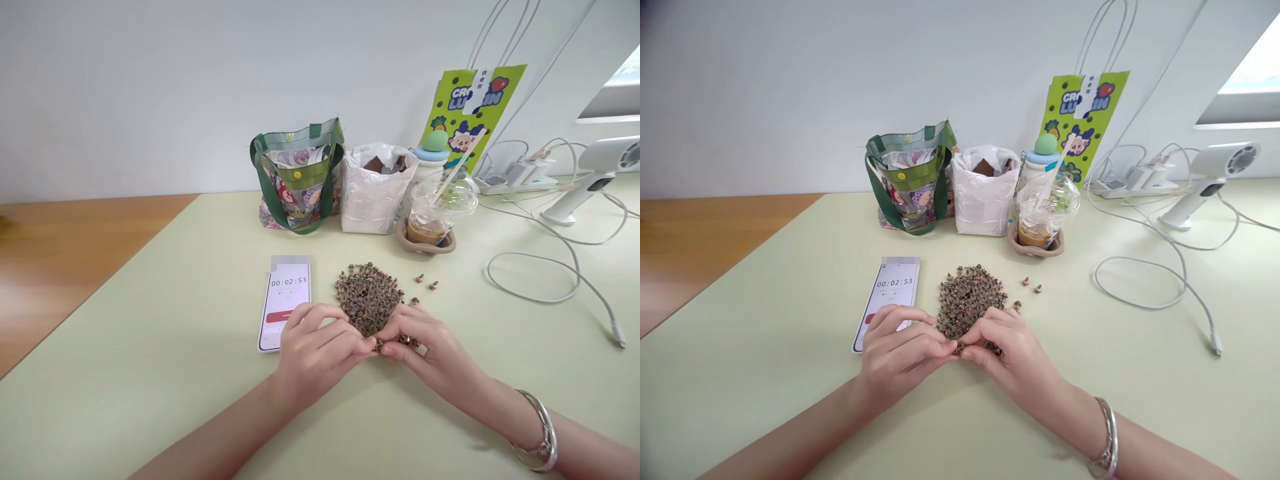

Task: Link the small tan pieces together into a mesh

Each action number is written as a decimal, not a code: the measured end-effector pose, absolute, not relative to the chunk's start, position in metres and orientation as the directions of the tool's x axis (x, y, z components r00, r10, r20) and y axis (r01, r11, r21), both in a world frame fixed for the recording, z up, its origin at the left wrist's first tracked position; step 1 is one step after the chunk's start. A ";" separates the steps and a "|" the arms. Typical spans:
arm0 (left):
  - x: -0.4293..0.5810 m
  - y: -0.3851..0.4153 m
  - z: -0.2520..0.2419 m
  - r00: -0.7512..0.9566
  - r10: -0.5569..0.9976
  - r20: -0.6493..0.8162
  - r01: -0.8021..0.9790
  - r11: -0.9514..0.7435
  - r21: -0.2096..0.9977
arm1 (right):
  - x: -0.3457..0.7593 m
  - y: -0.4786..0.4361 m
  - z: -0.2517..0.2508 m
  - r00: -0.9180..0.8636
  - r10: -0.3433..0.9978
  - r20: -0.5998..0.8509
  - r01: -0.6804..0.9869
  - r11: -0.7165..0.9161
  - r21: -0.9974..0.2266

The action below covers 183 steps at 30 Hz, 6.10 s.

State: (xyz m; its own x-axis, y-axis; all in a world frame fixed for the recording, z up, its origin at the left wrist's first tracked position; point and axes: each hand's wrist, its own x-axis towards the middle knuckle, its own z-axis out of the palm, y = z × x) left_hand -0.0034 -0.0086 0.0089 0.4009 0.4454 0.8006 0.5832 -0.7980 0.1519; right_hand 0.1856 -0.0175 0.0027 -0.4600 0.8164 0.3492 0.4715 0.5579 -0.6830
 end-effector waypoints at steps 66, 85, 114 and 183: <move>-0.008 -0.005 0.007 0.478 0.671 0.568 0.622 -0.715 0.321 | 0.219 0.010 0.011 -0.537 0.692 0.483 0.663 0.700 -0.266; -0.006 -0.005 0.011 0.504 0.751 0.427 0.510 -0.657 0.555 | 0.189 -0.007 0.003 -0.512 0.662 0.547 0.435 0.749 -0.500; -0.007 -0.007 0.008 0.409 0.608 0.680 0.558 -0.756 0.341 | 0.185 -0.013 0.004 -0.443 0.826 0.349 0.451 0.542 -0.709; -0.005 -0.006 0.010 0.365 0.513 0.777 0.528 -0.802 0.281 | 0.189 -0.011 0.006 -0.435 0.769 0.469 0.428 0.635 -0.643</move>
State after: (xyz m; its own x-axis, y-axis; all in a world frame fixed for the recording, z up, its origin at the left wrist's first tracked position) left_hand -0.0053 -0.0059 0.0099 0.3650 0.5128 0.7770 0.5278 -0.8015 0.2810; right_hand 0.1891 -0.0115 0.0061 -0.4352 0.7688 0.4685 0.4283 0.6346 -0.6433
